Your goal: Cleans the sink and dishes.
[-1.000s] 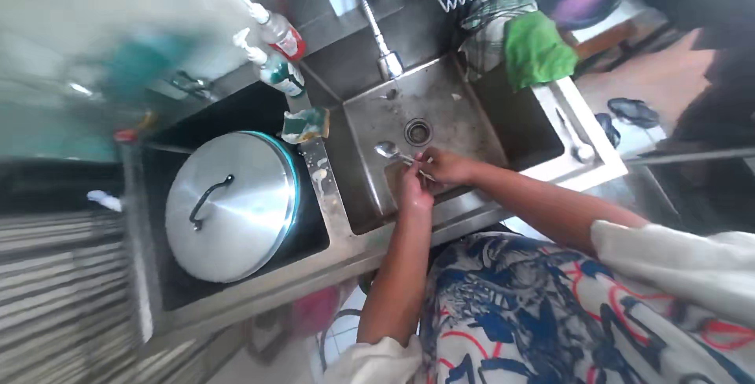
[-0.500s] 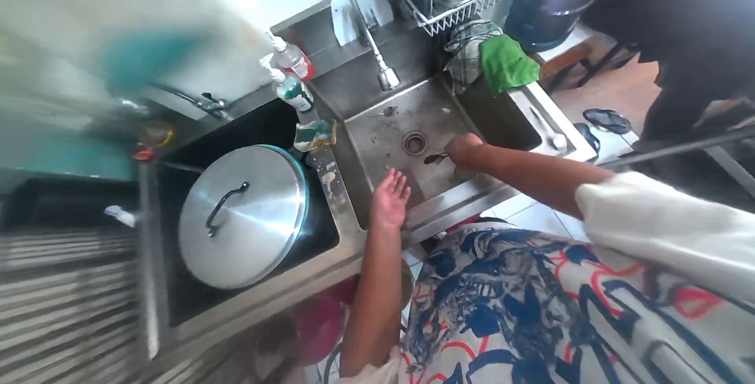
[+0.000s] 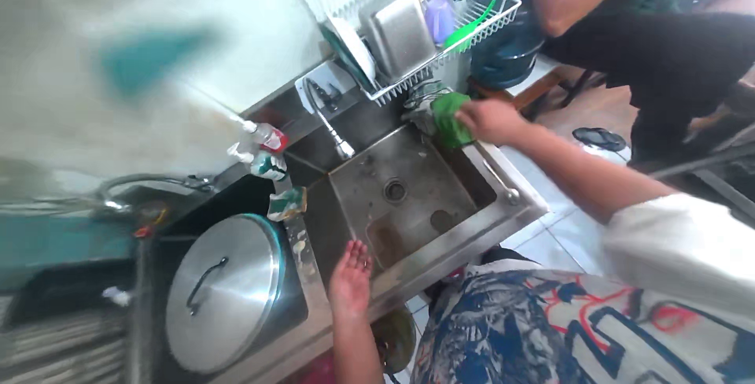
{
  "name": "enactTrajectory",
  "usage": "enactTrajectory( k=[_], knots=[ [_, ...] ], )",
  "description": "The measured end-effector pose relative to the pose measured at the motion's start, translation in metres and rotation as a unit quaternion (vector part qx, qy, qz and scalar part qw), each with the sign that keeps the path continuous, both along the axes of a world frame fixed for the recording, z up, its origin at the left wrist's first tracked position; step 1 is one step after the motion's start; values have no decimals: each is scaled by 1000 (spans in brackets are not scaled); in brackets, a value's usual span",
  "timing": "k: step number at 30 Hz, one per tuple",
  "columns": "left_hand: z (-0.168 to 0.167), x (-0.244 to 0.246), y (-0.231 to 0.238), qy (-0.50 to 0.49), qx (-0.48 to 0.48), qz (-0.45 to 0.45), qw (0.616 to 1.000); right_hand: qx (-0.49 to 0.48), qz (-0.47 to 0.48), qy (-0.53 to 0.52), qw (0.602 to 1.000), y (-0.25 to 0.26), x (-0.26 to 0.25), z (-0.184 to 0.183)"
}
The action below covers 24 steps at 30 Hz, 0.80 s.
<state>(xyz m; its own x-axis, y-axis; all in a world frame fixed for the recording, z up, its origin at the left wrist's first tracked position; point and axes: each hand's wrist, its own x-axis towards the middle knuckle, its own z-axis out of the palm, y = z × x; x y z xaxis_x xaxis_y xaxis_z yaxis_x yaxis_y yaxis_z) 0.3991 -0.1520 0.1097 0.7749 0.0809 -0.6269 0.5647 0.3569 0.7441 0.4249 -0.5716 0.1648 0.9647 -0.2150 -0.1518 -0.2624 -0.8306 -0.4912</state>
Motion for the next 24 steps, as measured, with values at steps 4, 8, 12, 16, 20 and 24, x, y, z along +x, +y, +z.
enactTrajectory(
  k=[4, 8, 12, 16, 20, 24],
  knots=[
    [-3, -16, -38, 5, 20, 20, 1000, -78, -49, -93, 991, -148, 49, 29],
    [5, -36, -68, 12, 50, 27, 998, -124, 8, -105, 987, -233, 109, 31],
    [12, -53, -76, 5, 76, 20, 997, -145, 60, -64, 985, -262, 155, 17],
    [11, -71, -69, 7, 81, 46, 996, -165, 91, -18, 982, -265, 184, -2],
    [12, -79, -68, 21, 70, 63, 995, -167, 72, 76, 980, -259, 198, -10],
    [12, -78, -69, 25, 76, 58, 995, -160, 30, 116, 980, -241, 200, -2]
  ],
)
